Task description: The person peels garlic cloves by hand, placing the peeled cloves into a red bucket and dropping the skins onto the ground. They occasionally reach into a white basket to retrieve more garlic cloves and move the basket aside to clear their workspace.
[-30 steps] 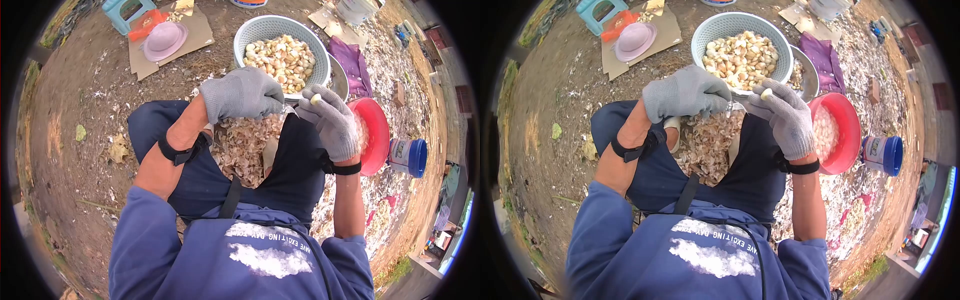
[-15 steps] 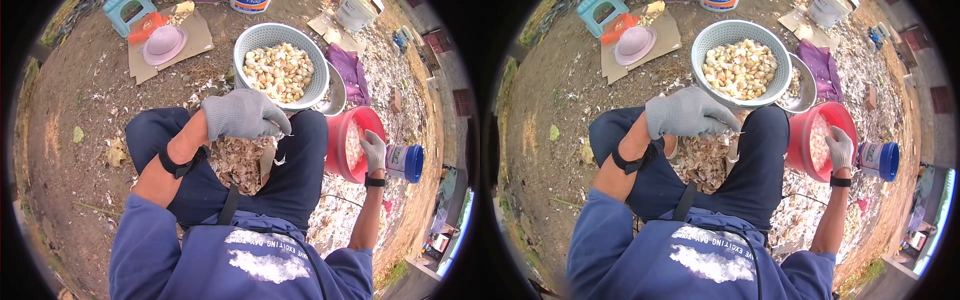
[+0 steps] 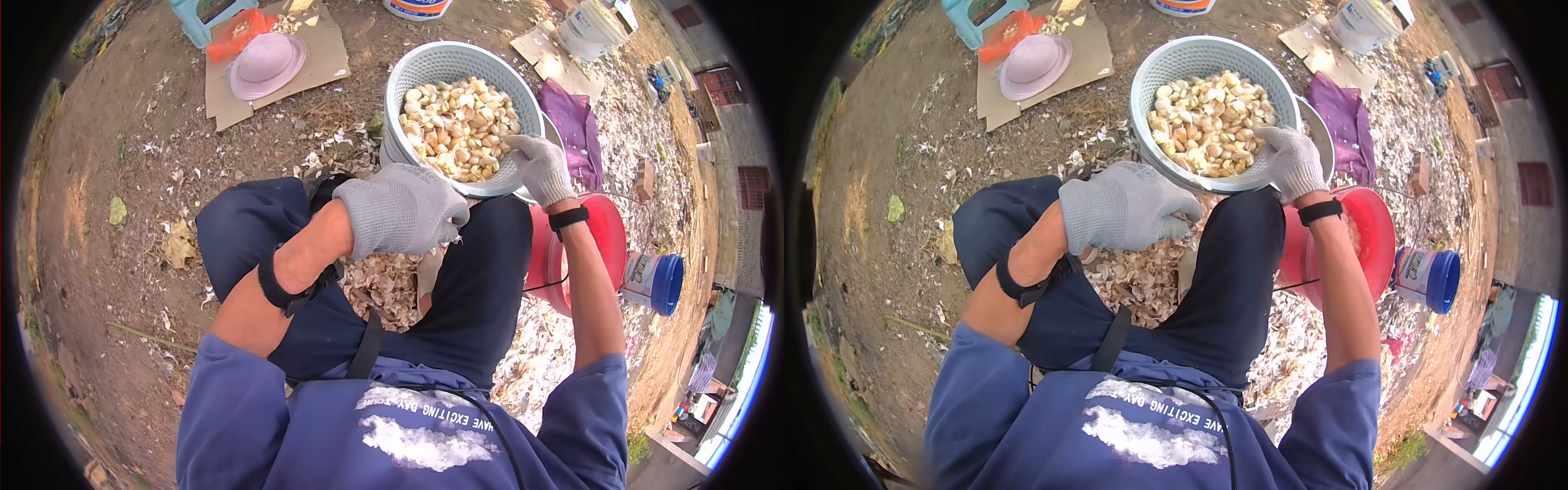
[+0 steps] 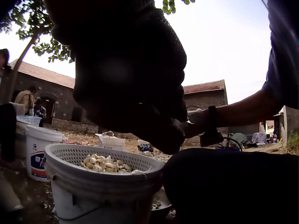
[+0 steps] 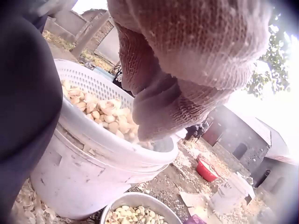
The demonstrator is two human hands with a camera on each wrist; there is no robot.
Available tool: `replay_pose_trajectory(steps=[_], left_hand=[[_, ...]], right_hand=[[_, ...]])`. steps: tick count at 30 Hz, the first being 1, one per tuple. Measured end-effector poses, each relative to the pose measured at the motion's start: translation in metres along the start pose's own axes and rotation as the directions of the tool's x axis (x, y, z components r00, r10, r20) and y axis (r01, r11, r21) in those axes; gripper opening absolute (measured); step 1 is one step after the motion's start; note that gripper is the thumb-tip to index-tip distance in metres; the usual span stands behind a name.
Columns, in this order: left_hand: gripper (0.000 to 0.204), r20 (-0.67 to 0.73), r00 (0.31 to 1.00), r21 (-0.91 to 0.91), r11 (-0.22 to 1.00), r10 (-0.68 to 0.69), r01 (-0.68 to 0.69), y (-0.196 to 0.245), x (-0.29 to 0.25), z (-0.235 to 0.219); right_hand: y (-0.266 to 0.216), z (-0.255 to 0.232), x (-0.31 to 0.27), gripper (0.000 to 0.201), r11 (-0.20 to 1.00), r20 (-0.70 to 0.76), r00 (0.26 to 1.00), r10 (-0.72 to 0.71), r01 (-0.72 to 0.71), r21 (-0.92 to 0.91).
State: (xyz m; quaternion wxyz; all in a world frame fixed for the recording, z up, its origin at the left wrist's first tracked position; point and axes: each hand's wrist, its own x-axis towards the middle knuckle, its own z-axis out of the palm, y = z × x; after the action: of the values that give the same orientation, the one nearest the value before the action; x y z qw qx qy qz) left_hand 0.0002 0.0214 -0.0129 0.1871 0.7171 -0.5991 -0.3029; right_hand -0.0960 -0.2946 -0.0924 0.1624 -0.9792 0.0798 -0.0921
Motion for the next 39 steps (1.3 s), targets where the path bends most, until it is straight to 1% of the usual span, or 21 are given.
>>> replay_pose_trajectory(steps=[1,3,4,5,7,8,10,12,14,18,20,21,23,24,25,27,31,34,36,37,39], left_hand=[[0.03,-0.003,1.0,-0.008,1.0,-0.004,0.004,-0.001,0.0,0.001],[0.029,-0.001,1.0,0.05,0.999,0.005,-0.005,-0.002,0.003,0.001],[0.029,-0.002,1.0,0.042,0.999,0.002,-0.002,-0.002,0.005,0.001],[0.028,-0.012,1.0,0.053,0.998,0.024,-0.023,-0.002,0.006,0.002],[0.027,-0.02,0.999,0.058,0.997,0.043,-0.042,-0.003,0.008,0.003],[0.026,-0.043,0.998,0.071,0.996,0.049,-0.046,-0.003,0.008,0.004],[0.025,-0.064,0.997,0.083,0.995,0.052,-0.047,-0.003,0.011,0.003],[0.024,-0.02,1.0,0.079,0.997,0.015,-0.013,-0.001,0.013,0.001],[0.023,-0.008,1.0,0.084,0.996,0.012,-0.012,0.001,0.014,-0.001],[0.024,-0.028,0.999,0.112,0.994,0.021,-0.018,-0.001,0.015,0.003],[0.025,-0.058,0.998,0.11,0.994,-0.014,0.02,-0.003,0.019,0.006],[0.026,-0.091,0.995,0.105,0.993,-0.049,0.058,-0.004,0.021,0.007],[0.027,-0.158,0.985,0.091,0.992,-0.073,0.089,-0.007,0.024,0.008],[0.028,-0.222,0.97,0.071,0.991,-0.098,0.116,-0.008,0.025,0.008],[0.028,-0.224,0.97,0.075,0.991,-0.095,0.115,-0.009,0.026,0.007],[0.029,-0.324,0.934,0.051,0.982,-0.154,0.18,-0.01,0.028,0.007],[0.03,-0.406,0.896,0.03,0.977,-0.181,0.211,-0.014,0.032,0.01],[0.029,-0.442,0.874,-0.007,0.975,-0.203,0.223,-0.011,0.034,0.009],[0.03,-0.457,0.846,-0.162,0.961,-0.275,0.225,-0.006,0.033,0.008],[0.03,-0.457,0.847,-0.155,0.962,-0.272,0.225,-0.004,0.034,0.007],[0.037,-0.41,0.842,-0.353,0.912,-0.35,0.207,-0.003,0.037,0.004]], right_hand=[[0.004,0.011,0.008,0.027,1.0,0.009,1.0,-0.004,0.004,0.0],[0.009,0.029,0.022,0.027,0.984,0.065,0.993,-0.097,0.105,-0.143],[0.01,0.037,0.026,0.024,0.978,0.111,0.993,-0.048,0.069,-0.195],[0.011,0.043,0.03,0.024,0.978,0.117,0.992,-0.05,0.072,-0.194],[0.008,0.052,0.037,0.019,0.94,0.186,0.981,-0.053,0.112,-0.324],[0.007,0.055,0.039,0.015,0.92,0.167,0.985,-0.045,0.107,-0.378],[0.011,0.059,0.041,0.015,0.928,0.175,0.983,-0.063,0.122,-0.352],[0.015,0.062,0.043,0.015,0.936,0.177,0.981,-0.078,0.133,-0.327],[0.018,0.064,0.044,0.017,0.969,0.223,0.975,-0.023,0.077,-0.236],[0.008,0.06,0.039,0.019,0.966,0.257,0.966,0.01,0.057,-0.251],[0.01,0.059,0.038,0.022,0.984,0.15,0.988,-0.046,0.07,-0.163],[0.004,0.053,0.035,0.022,0.984,0.148,0.988,-0.046,0.07,-0.163],[-0.014,0.034,0.03,0.026,0.983,0.11,0.988,0.113,-0.127,0.134],[-0.016,0.029,0.03,0.034,0.969,0.143,0.977,0.16,-0.183,0.165],[-0.018,0.024,0.026,0.034,0.969,0.138,0.977,0.16,-0.182,0.165],[-0.023,0.012,0.015,0.037,0.915,0.123,0.974,0.189,-0.22,0.338],[-0.035,-0.006,-0.003,0.039,0.817,0.137,0.968,0.208,-0.249,0.52],[-0.056,-0.018,-0.017,0.038,0.795,0.089,0.973,0.214,-0.226,0.563],[-0.07,-0.025,-0.024,0.038,0.79,0.046,0.977,0.207,-0.195,0.581],[-0.075,-0.029,-0.026,0.038,0.806,0.029,0.976,0.218,-0.197,0.559],[-0.088,-0.034,-0.033,0.038,0.819,0.009,0.973,0.23,-0.198,0.539]])
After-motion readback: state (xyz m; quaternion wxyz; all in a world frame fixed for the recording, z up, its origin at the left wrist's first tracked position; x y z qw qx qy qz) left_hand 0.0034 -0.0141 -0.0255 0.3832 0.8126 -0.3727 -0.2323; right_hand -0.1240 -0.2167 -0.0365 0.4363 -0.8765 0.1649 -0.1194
